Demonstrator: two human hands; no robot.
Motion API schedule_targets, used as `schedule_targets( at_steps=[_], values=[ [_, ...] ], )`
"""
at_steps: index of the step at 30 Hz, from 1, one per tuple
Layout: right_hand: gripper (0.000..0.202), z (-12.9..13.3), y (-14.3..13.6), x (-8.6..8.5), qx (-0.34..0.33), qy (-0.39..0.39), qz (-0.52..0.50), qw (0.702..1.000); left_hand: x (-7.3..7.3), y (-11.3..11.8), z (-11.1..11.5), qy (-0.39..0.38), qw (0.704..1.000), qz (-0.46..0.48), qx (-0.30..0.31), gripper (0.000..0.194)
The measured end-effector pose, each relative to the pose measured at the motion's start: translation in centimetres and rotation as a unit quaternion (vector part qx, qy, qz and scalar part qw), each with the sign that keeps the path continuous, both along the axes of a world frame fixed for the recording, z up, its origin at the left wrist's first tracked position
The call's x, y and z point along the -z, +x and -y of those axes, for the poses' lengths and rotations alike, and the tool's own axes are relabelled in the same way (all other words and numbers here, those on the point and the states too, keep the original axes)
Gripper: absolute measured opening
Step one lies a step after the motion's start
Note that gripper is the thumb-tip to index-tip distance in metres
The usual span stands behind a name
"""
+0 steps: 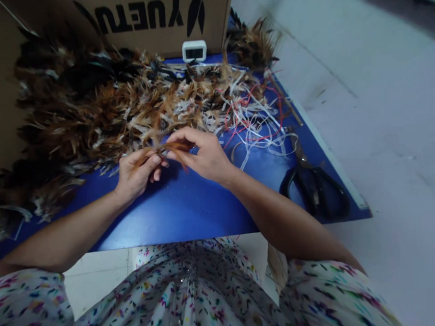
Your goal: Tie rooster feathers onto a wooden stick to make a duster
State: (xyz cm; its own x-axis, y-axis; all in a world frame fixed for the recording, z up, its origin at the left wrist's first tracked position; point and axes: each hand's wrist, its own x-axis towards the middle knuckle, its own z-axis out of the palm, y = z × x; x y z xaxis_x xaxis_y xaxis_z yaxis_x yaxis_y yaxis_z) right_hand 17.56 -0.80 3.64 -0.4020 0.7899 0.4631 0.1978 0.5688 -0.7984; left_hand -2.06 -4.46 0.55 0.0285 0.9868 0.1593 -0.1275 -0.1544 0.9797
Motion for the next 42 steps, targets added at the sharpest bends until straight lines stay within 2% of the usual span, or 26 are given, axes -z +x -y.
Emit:
schedule_targets(
  at_steps=[4,9,13,16,20,26,31,35,37,42],
  values=[
    [0.043,-0.5,-0.1,0.5,-0.008,-0.033,-0.013,0.999,0.8,-0.4,-0.2,0.054,0.997,-0.019,-0.056,0.027],
    [0.027,-1.3,0.0,1.3,0.003,-0.059,0.003,0.998,1.5,-0.8,-0.4,0.072,0.995,-0.037,-0.056,0.026],
    [0.005,-1.8,0.3,1.7,0.023,0.009,0.073,0.997,1.0,-0.8,-0.7,0.082,0.994,-0.022,-0.071,0.032],
    [0.005,-2.1,0.4,2.3,0.021,0.059,0.119,0.991,0.4,-0.8,-0.9,0.084,0.991,-0.003,-0.106,0.035],
    [0.007,-2.2,0.3,3.3,0.009,0.088,0.160,0.983,-0.5,-1.2,-1.0,0.105,0.986,0.001,-0.133,0.031],
    [0.015,-3.4,-0.5,4.0,0.062,0.123,0.250,0.958,-1.3,-1.8,-1.4,0.132,0.979,0.030,-0.150,0.036],
    [0.018,-4.9,-2.3,3.5,0.062,0.123,0.345,0.929,-1.3,-1.9,-1.6,0.105,0.982,0.061,-0.142,0.037],
    [0.016,-5.1,-3.7,3.2,0.062,0.123,0.414,0.900,-1.1,-2.1,-1.7,0.074,0.987,0.075,-0.121,0.038],
    [0.016,-4.9,-3.7,3.1,0.068,0.120,0.393,0.909,-1.0,-2.2,-1.7,0.057,0.989,0.080,-0.114,0.038],
    [0.010,-4.3,-2.1,2.4,0.036,0.066,0.233,0.970,-1.0,-2.2,-1.8,0.012,0.989,0.109,-0.099,0.042]
  ],
)
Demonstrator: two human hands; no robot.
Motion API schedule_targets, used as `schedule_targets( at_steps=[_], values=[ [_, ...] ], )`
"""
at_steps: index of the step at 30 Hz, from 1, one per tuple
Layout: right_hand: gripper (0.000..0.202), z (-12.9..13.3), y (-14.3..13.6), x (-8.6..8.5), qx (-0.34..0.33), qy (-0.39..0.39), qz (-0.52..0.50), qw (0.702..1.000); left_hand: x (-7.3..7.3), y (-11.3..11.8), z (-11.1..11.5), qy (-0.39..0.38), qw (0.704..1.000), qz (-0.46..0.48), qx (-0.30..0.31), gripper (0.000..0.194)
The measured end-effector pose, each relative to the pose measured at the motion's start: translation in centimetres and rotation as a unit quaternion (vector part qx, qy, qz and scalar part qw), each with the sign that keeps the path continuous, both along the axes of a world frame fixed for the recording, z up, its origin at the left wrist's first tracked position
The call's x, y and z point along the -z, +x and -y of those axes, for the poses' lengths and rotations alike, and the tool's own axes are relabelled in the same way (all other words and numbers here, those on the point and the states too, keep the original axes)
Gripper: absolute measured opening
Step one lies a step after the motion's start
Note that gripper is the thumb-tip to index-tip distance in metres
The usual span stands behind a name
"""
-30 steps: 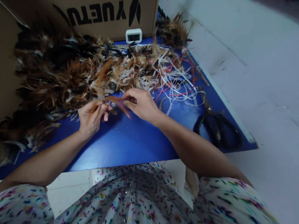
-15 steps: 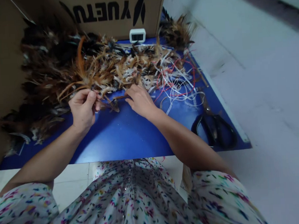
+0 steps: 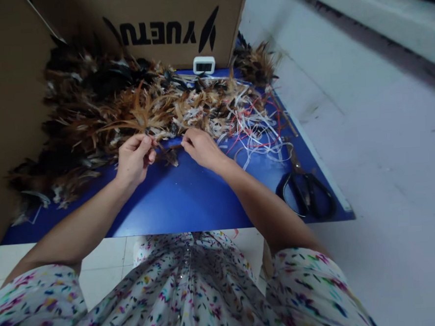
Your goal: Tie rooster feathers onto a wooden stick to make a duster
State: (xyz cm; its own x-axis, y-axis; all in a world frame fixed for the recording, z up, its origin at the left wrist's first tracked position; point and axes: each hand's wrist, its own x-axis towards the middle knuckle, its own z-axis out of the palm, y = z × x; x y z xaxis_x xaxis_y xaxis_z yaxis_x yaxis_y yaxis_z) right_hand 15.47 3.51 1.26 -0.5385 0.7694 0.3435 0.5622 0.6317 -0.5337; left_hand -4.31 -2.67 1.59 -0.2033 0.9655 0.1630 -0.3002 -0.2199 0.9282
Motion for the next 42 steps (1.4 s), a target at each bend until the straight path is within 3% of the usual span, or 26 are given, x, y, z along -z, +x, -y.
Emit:
schedule_targets(
  at_steps=[4,7,12,20,25,36,42],
  values=[
    [0.010,0.3,0.7,-0.1,0.013,0.014,-0.006,1.000,0.1,0.1,0.0,-0.010,1.000,0.011,0.003,0.042],
    [0.013,0.2,-0.1,0.4,0.026,0.066,0.097,0.993,0.1,0.1,0.1,-0.017,1.000,0.004,-0.002,0.043],
    [0.023,-0.1,-1.9,1.1,0.055,0.084,0.232,0.968,0.2,0.0,0.0,-0.028,1.000,-0.013,0.005,0.040],
    [0.027,0.0,0.5,1.0,0.075,0.164,0.126,0.975,0.4,0.0,-0.1,-0.054,0.998,-0.014,0.016,0.045],
    [0.037,0.6,1.2,0.4,0.054,0.212,0.124,0.968,0.3,0.4,0.3,-0.076,0.996,-0.032,0.042,0.046],
    [0.037,1.1,1.7,-0.9,0.042,0.140,0.106,0.984,0.8,0.4,0.4,-0.114,0.988,-0.050,0.091,0.038],
    [0.042,0.9,1.8,-0.8,0.036,0.168,0.120,0.978,0.4,0.4,0.3,-0.135,0.987,-0.019,0.079,0.038]
  ],
)
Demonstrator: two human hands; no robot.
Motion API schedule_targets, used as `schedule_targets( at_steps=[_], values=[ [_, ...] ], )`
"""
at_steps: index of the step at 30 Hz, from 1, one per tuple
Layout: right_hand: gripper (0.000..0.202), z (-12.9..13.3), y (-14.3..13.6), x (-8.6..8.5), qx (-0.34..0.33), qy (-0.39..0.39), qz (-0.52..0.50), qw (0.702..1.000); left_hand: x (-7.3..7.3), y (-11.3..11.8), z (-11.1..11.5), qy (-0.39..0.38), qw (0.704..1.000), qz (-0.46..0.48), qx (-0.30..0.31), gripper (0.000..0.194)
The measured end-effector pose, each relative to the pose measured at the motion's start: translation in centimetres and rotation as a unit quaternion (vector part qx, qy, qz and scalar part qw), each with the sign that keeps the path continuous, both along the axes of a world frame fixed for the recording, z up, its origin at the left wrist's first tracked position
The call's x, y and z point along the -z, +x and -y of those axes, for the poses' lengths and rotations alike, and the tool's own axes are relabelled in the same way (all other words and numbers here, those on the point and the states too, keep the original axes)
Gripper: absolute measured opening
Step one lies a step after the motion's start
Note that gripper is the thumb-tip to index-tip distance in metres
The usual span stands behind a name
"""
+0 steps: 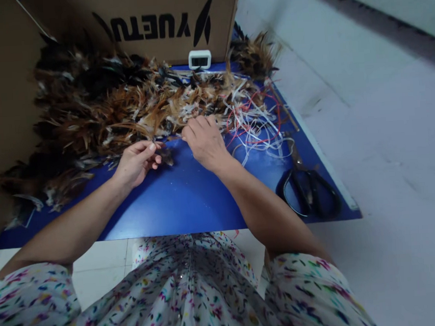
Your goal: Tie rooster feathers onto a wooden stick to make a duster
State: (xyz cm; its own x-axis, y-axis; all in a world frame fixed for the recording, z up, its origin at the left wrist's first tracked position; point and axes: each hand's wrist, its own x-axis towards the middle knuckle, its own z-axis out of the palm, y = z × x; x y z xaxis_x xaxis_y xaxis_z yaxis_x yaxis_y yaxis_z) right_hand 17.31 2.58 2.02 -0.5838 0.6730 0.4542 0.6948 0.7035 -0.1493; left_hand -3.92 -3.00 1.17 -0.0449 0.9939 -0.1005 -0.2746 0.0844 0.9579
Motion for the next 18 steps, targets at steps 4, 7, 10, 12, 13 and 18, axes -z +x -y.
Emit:
schedule_targets(
  at_steps=[4,7,10,12,13,18],
  values=[
    [0.043,0.0,0.0,0.0,0.000,0.025,0.016,1.000,-0.1,0.0,0.1,-0.012,1.000,0.003,0.012,0.036],
    [0.043,0.0,0.0,0.0,-0.003,0.039,0.023,0.999,-0.1,0.0,0.1,-0.016,1.000,0.005,0.024,0.037],
    [0.044,0.0,0.0,0.0,-0.008,0.046,0.024,0.999,-0.1,0.0,0.1,-0.015,0.999,0.004,0.028,0.037],
    [0.047,0.0,0.0,-0.1,-0.009,0.057,0.041,0.998,-0.1,0.0,0.1,-0.016,0.999,0.002,0.028,0.038],
    [0.049,0.0,0.0,-0.2,-0.007,0.061,0.048,0.997,-0.1,0.0,0.1,-0.015,1.000,0.002,0.028,0.039],
    [0.039,1.3,-0.4,-0.9,-0.009,0.027,-0.040,0.999,0.2,0.0,-0.1,0.008,1.000,0.007,0.005,0.039]
  ],
)
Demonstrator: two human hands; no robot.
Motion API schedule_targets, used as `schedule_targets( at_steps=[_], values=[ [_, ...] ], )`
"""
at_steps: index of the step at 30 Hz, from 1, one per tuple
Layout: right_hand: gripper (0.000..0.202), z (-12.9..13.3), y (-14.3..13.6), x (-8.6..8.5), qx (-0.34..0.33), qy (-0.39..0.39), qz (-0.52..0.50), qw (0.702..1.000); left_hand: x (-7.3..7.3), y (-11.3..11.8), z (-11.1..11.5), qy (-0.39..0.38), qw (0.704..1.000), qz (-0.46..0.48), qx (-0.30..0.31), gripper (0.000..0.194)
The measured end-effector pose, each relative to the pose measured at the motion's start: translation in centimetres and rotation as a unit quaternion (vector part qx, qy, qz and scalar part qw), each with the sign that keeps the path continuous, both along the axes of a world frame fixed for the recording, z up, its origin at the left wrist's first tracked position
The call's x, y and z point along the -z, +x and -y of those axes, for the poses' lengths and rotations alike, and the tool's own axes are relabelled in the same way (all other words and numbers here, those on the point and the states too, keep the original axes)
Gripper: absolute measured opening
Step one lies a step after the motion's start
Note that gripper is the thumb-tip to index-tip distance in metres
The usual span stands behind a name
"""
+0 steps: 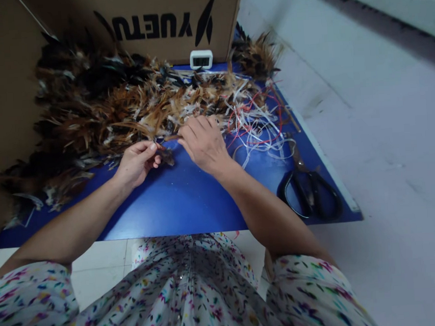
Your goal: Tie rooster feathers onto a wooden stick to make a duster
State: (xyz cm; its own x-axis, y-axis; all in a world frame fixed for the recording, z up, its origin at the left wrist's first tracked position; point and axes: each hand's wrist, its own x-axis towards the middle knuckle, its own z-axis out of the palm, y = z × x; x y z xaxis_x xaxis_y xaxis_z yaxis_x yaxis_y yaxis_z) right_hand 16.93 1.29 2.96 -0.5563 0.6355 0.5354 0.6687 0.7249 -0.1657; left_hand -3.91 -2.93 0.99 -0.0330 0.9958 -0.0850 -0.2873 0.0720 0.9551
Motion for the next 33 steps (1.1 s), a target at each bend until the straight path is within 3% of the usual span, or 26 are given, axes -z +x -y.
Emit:
schedule_targets(
  at_steps=[5,10,16,21,26,33],
  values=[
    [0.030,1.8,-1.6,0.3,-0.045,-0.118,-0.164,0.978,0.2,0.3,0.3,0.055,0.998,-0.008,-0.003,0.040],
    [0.036,1.8,-3.0,1.9,-0.053,-0.301,-0.317,0.898,0.1,0.8,0.9,0.079,0.996,-0.031,0.006,0.042],
    [0.046,1.6,-3.2,1.9,-0.086,-0.372,-0.398,0.834,0.3,0.9,0.8,0.095,0.994,-0.049,0.009,0.042],
    [0.046,1.0,-2.6,1.5,-0.095,-0.339,-0.380,0.856,0.1,1.0,1.1,0.105,0.992,-0.067,0.036,0.041],
    [0.045,-0.2,-1.3,1.4,-0.100,-0.344,-0.400,0.843,-0.6,1.0,1.8,0.091,0.983,-0.103,0.120,0.039],
    [0.040,-0.2,-0.4,-0.4,-0.205,-0.358,-0.312,0.856,-0.5,0.9,1.8,0.076,0.972,-0.123,0.183,0.039]
  ],
)
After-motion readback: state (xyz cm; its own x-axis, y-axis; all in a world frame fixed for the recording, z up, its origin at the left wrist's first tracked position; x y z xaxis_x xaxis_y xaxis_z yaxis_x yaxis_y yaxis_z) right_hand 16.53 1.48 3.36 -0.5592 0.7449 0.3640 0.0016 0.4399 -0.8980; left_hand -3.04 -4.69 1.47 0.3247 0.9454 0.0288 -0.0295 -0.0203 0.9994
